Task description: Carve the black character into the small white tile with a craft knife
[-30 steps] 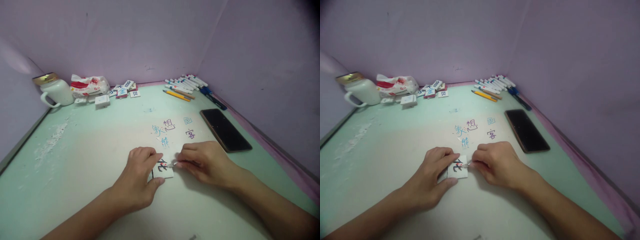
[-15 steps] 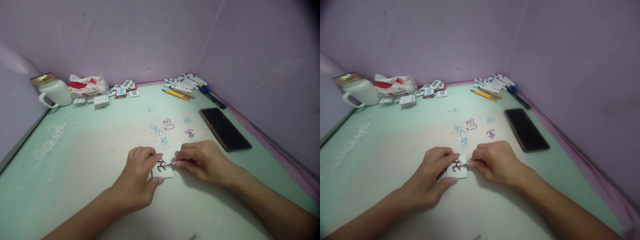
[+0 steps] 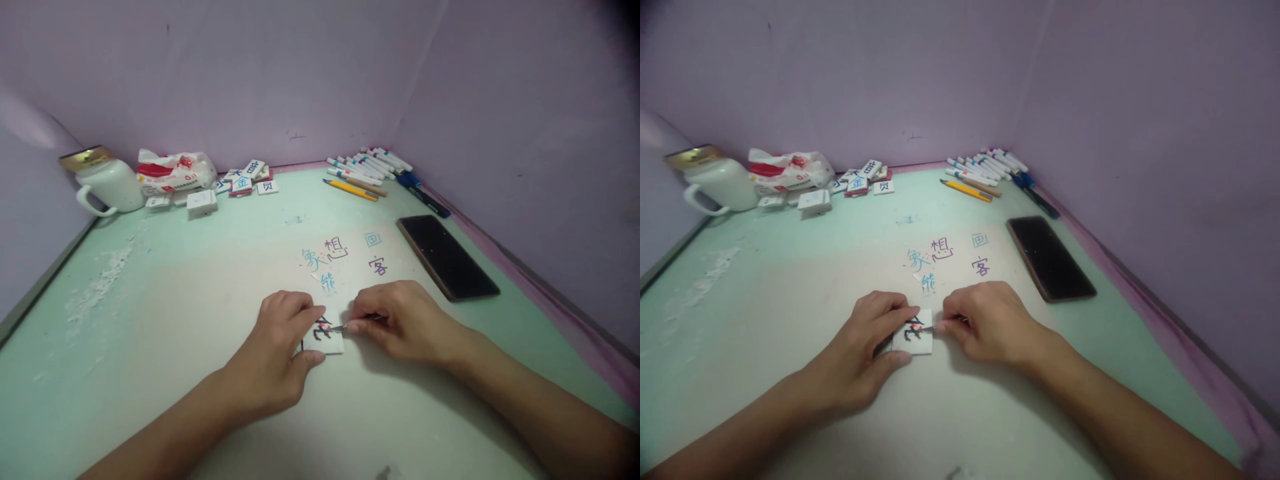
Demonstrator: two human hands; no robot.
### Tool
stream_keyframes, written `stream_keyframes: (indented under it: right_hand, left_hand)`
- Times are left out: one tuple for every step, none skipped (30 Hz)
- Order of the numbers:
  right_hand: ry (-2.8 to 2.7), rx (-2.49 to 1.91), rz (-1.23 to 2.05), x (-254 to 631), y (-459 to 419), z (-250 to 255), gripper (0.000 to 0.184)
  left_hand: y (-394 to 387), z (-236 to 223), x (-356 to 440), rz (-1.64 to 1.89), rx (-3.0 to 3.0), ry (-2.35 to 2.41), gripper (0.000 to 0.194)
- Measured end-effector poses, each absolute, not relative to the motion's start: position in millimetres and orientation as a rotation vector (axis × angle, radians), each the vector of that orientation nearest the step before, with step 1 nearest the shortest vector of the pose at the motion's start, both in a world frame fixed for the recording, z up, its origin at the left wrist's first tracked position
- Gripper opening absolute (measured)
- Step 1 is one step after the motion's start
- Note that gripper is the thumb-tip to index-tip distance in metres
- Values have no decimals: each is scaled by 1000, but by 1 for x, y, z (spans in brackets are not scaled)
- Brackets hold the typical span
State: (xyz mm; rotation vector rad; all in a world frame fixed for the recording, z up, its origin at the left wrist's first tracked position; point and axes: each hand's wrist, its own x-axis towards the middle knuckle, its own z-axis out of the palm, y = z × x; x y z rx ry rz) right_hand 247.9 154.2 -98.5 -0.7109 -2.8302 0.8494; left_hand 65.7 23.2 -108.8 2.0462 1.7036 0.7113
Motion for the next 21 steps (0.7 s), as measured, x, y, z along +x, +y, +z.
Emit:
stream_keyframes:
  right_hand:
    - [-2827,-734,853,248,154,-98,14]
    - [-2828,-757,848,247,153,-98,15]
    - [-2834,-773,839,247,153,-98,15]
    - [-2841,-785,826,246,152,-98,16]
    - [-2848,-788,812,246,152,-98,16]
    - [-2853,-786,801,246,151,-98,16]
    - [-2854,-780,794,246,151,-98,15]
    - [-2852,-775,789,246,150,-99,15]
    - [-2849,-770,788,246,150,-99,15]
    - [-2844,-768,788,246,149,-100,15]
    - [-2835,-770,786,245,149,-100,15]
    - [-2826,-774,784,245,149,-101,16]
    - [-2819,-775,783,245,149,-101,16]
    - [-2813,-774,780,245,149,-102,17]
    - [-2811,-767,778,245,149,-102,17]
    - [-2815,-758,773,245,150,-102,17]
    - [-2824,-751,768,245,150,-102,17]
    - [-2834,-747,762,245,151,-102,18]
    - [-2843,-746,755,246,151,-103,19]
    - [-2850,-747,751,246,151,-103,20]
    - [-2855,-750,748,246,152,-103,20]
  left_hand:
    - [24,-108,66,709,2042,1694,31]
    - [24,-108,66,710,2038,1685,31]
    - [25,-108,66,711,2032,1678,31]
    - [25,-107,66,716,2026,1672,30]
    - [25,-107,66,722,2021,1666,30]
    - [26,-107,66,726,2016,1660,30]
    - [26,-107,66,729,2009,1656,30]
    - [26,-107,66,729,2003,1653,30]
    - [26,-107,66,727,1997,1650,29]
    - [26,-106,65,723,1992,1647,29]
    - [26,-106,65,717,1987,1645,29]
    - [25,-106,65,713,1984,1643,28]
    - [25,-107,65,712,1986,1638,28]
    - [25,-107,65,713,1989,1634,27]
    - [25,-108,65,716,1993,1631,27]
    - [25,-108,65,717,1995,1631,28]
    - [24,-109,65,719,1994,1633,29]
    - [24,-110,65,718,1990,1636,31]
    - [23,-111,64,715,1986,1640,33]
    - [23,-111,64,714,1985,1642,34]
    - [22,-112,63,716,1991,1640,36]
